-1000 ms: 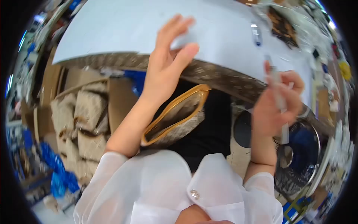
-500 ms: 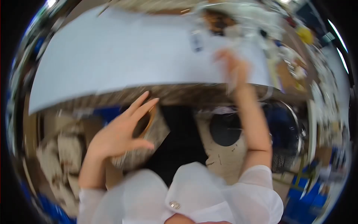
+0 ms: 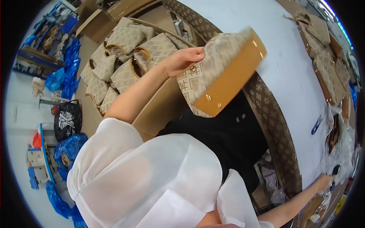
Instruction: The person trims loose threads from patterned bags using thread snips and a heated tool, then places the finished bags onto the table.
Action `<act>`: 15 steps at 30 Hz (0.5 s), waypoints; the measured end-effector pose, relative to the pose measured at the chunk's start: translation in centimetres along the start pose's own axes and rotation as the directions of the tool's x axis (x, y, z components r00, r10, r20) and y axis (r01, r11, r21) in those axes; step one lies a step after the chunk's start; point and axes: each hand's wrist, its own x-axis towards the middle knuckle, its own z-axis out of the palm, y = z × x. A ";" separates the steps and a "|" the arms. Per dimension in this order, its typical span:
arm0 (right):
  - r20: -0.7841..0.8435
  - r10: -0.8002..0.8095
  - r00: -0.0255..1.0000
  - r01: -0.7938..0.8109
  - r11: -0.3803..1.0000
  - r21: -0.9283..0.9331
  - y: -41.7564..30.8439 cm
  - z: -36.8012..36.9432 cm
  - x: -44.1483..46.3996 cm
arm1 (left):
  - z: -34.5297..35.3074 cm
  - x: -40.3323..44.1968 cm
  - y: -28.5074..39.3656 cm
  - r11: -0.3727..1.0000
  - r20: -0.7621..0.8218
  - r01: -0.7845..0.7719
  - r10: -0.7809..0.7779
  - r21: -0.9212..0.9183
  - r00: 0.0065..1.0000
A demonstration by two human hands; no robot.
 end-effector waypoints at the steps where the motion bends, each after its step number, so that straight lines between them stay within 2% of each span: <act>1: -0.110 -0.002 0.994 -0.010 0.995 -0.104 2.0 -2.8 -3.2 | -0.5 -0.5 0.0 1.000 -0.009 -0.016 0.016 0.014 1.000; 4: -0.084 0.088 0.993 -0.085 0.996 0.028 4.5 -3.0 -4.3 | -2.0 -2.0 0.0 0.956 0.173 -0.102 0.154 -0.276 0.973; 5: -0.066 0.129 0.989 -0.124 0.989 0.079 5.2 -3.0 -4.4 | -1.8 -2.3 0.2 0.957 0.171 -0.117 0.166 -0.265 0.971; 7: -0.058 0.157 0.986 -0.147 0.977 0.153 6.1 -3.8 -4.1 | -0.9 -3.0 -0.1 0.950 -0.025 -0.170 0.170 -0.263 0.985; 8: -0.053 0.123 0.991 -0.105 0.959 0.262 5.2 -4.5 -3.5 | -0.6 -3.8 -0.2 0.943 -0.138 -0.217 0.187 -0.253 0.973; 9: -0.054 0.076 0.996 -0.049 0.922 0.385 2.9 -5.3 -2.8 | -1.3 -4.4 -1.0 0.935 -0.174 -0.273 0.237 -0.228 0.956; 11: -0.069 -0.031 0.997 0.067 0.791 0.608 -2.3 -7.2 -1.6 | -3.3 -5.0 -3.5 0.943 -0.398 -0.319 0.256 -0.100 0.881; 12: -0.082 -0.082 0.993 0.116 0.710 0.695 -4.3 -7.9 -1.3 | -2.4 -6.1 -3.7 0.930 -0.428 -0.360 0.296 -0.077 0.854; 13: 0.044 -0.037 0.998 0.011 0.870 0.494 -6.0 -8.5 -1.0 | -0.7 -6.8 -4.3 0.932 -0.478 -0.360 0.301 -0.034 0.825; 14: 0.149 0.048 0.988 -0.083 0.967 0.240 -7.0 -9.0 -0.7 | 0.3 -7.3 -4.5 0.936 -0.519 -0.351 0.302 0.004 0.800; 15: 0.165 0.067 0.984 -0.109 0.958 0.266 -5.5 -9.1 -0.6 | 0.5 -7.8 -4.8 0.928 -0.529 -0.372 0.321 0.011 0.786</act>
